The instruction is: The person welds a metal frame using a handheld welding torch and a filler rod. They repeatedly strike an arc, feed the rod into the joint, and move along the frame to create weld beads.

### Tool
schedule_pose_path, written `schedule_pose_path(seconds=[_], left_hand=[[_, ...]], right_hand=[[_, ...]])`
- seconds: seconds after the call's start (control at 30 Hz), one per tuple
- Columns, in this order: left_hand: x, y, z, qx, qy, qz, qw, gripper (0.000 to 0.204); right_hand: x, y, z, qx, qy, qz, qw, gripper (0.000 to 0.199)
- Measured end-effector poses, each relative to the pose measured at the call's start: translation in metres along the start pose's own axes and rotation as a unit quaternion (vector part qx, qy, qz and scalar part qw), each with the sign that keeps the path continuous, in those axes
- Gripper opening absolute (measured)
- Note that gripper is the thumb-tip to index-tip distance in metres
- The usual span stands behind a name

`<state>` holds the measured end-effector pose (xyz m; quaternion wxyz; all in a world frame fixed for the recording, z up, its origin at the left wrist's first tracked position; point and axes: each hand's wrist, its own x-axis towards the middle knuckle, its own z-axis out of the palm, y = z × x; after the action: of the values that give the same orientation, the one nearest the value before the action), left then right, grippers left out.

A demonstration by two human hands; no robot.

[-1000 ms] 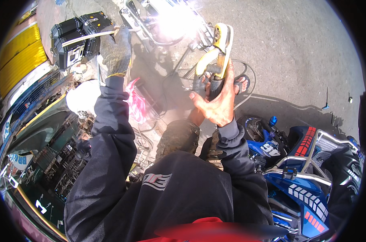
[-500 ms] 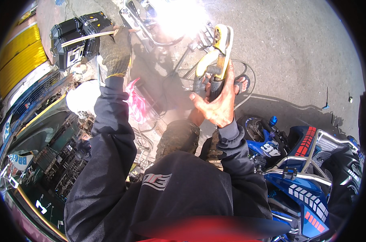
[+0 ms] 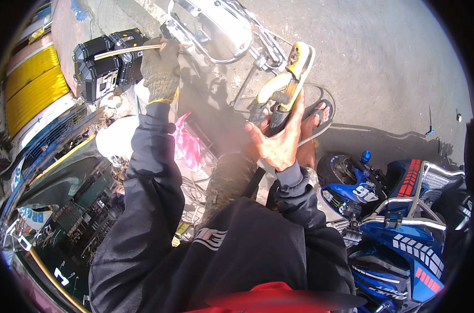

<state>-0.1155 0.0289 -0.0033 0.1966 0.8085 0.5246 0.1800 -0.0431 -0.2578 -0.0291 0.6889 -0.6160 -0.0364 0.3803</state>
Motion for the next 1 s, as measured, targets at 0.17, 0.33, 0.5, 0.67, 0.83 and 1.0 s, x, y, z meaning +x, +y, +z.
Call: schedule_pose_path(seconds=[0.17, 0.33, 0.5, 0.67, 0.83, 1.0], left_hand=[[-0.003, 0.000, -0.008, -0.023, -0.038, 0.029, 0.999, 0.037], [-0.005, -0.002, -0.010, -0.007, -0.039, 0.040, 0.998, 0.033], [-0.003, -0.010, -0.010, -0.042, -0.029, 0.067, 0.996, 0.034], [0.000, -0.018, -0.010, -0.074, -0.076, 0.045, 0.993, 0.031], [-0.001, -0.016, -0.009, -0.115, -0.075, 0.031, 0.990, 0.031], [-0.001, -0.016, -0.010, -0.081, -0.070, 0.046, 0.993, 0.030]], right_hand=[[-0.017, 0.020, 0.024, -0.029, 0.056, 0.013, 0.998, 0.127], [-0.024, 0.028, 0.043, -0.021, 0.101, -0.045, 0.994, 0.127], [-0.028, 0.028, 0.050, -0.038, 0.103, -0.003, 0.994, 0.129], [-0.020, 0.037, 0.052, -0.044, 0.094, -0.059, 0.993, 0.128], [-0.015, 0.038, 0.050, -0.073, 0.095, -0.081, 0.989, 0.126], [-0.015, 0.032, 0.047, -0.121, 0.095, -0.067, 0.986, 0.124]])
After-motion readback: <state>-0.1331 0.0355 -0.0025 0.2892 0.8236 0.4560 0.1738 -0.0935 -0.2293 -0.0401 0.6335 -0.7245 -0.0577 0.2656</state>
